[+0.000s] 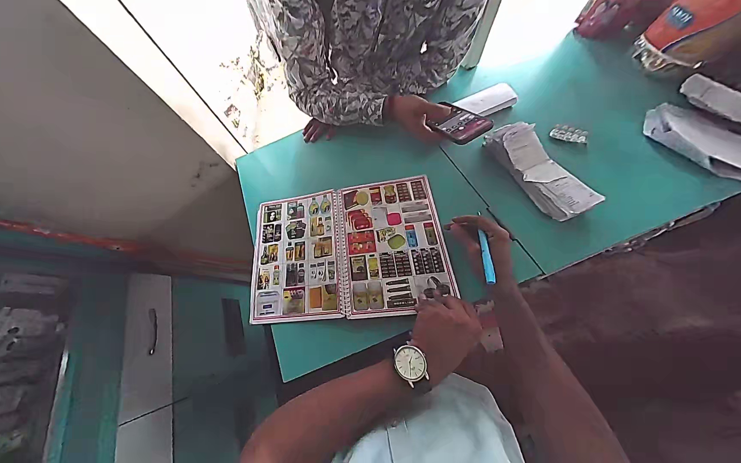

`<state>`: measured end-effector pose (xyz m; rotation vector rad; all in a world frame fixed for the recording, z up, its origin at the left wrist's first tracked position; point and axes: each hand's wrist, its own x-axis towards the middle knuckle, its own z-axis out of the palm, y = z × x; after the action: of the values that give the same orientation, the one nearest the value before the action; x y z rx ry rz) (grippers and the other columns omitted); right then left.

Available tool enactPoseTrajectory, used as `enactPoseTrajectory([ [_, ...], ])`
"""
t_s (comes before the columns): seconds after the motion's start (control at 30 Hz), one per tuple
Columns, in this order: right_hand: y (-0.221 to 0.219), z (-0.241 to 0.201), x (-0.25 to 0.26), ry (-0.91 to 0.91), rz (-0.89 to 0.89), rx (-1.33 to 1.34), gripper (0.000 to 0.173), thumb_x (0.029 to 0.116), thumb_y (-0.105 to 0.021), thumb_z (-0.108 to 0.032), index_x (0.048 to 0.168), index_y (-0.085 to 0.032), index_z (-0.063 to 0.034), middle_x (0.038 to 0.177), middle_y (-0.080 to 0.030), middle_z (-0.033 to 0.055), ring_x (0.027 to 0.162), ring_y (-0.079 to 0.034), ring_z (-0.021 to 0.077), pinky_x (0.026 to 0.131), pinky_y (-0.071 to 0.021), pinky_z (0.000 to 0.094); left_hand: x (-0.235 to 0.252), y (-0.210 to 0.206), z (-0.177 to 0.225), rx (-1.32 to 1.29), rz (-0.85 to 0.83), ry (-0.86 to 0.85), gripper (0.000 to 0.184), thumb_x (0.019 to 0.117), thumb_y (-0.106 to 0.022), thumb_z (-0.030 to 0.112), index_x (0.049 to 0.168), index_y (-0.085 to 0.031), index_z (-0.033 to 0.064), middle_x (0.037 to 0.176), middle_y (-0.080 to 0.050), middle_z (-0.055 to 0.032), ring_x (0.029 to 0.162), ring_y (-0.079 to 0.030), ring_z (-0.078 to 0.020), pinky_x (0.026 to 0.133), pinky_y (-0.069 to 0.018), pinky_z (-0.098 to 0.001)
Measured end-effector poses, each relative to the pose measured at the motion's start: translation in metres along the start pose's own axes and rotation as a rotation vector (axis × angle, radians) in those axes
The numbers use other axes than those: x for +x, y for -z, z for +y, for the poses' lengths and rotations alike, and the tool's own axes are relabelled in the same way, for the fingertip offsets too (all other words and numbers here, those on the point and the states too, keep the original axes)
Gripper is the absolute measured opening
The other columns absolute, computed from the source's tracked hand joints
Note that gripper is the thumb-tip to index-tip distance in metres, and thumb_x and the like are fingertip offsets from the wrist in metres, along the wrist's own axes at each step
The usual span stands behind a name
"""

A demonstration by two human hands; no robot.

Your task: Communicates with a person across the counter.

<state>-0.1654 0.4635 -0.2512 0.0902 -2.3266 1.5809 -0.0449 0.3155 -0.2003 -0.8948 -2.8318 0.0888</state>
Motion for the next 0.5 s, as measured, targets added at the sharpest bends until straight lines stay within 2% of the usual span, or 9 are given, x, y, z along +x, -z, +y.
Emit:
enactPoseTrajectory([
  [0.13,0.000,0.000,0.001,0.007,-0.009,-0.004,0.021,0.0979,-0.064,-0.013,0.115,-0.070,-0.0024,0.102,-0.076,0.0075,0.087,-0.072,0.0105,0.079,-0.0598,0.0305,-0.002,-0.004,0.003,0.053,0.036,-0.011,0.020,0.0932,-0.057,0.002,0.096,-0.076,-0.0016,0.081,-0.072,-0.0195,0.069,-0.072,-0.0329,0.061,-0.0598,-0.0415],
  [0.23,0.001,-0.004,0.000,-0.010,-0.017,0.004,0.020,0.0987,-0.064,-0.012,0.116,-0.069,-0.0024,0.102,-0.075,0.0069,0.085,-0.071,0.0092,0.078,-0.0592,0.0281,-0.002,0.001,0.006,0.071,-0.071,-0.014,0.025,0.0972,-0.051,0.001,0.105,-0.073,-0.0070,0.091,-0.072,-0.0255,0.082,-0.074,-0.0391,0.070,-0.0611,-0.0460],
  [0.37,0.001,-0.004,0.001,-0.003,-0.017,0.004,0.020,0.0982,-0.064,-0.010,0.116,-0.069,-0.0022,0.101,-0.076,0.0064,0.084,-0.071,0.0081,0.077,-0.0590,0.0269,-0.002,-0.001,0.004,0.060,-0.021,-0.006,0.025,0.0974,-0.052,0.003,0.107,-0.073,-0.0068,0.090,-0.073,-0.0238,0.081,-0.075,-0.0379,0.069,-0.0619,-0.0445],
  [0.43,0.001,-0.004,0.002,-0.007,-0.016,-0.004,0.020,0.0981,-0.064,-0.010,0.115,-0.070,-0.0028,0.101,-0.076,0.0058,0.085,-0.071,0.0078,0.077,-0.0587,0.0271,-0.003,-0.007,0.001,0.049,0.085,-0.002,0.019,0.0944,-0.057,0.004,0.103,-0.073,-0.0019,0.083,-0.073,-0.0199,0.073,-0.075,-0.0346,0.063,-0.0614,-0.0419],
  [0.5,0.002,-0.005,0.001,-0.015,-0.011,-0.014,0.019,0.0984,-0.065,-0.011,0.115,-0.070,-0.0031,0.101,-0.076,0.0060,0.085,-0.071,0.0082,0.077,-0.0587,0.0278,-0.004,-0.010,0.002,0.047,0.104,0.005,0.018,0.0942,-0.058,0.004,0.103,-0.073,-0.0002,0.084,-0.073,-0.0200,0.074,-0.075,-0.0353,0.064,-0.0613,-0.0422],
])
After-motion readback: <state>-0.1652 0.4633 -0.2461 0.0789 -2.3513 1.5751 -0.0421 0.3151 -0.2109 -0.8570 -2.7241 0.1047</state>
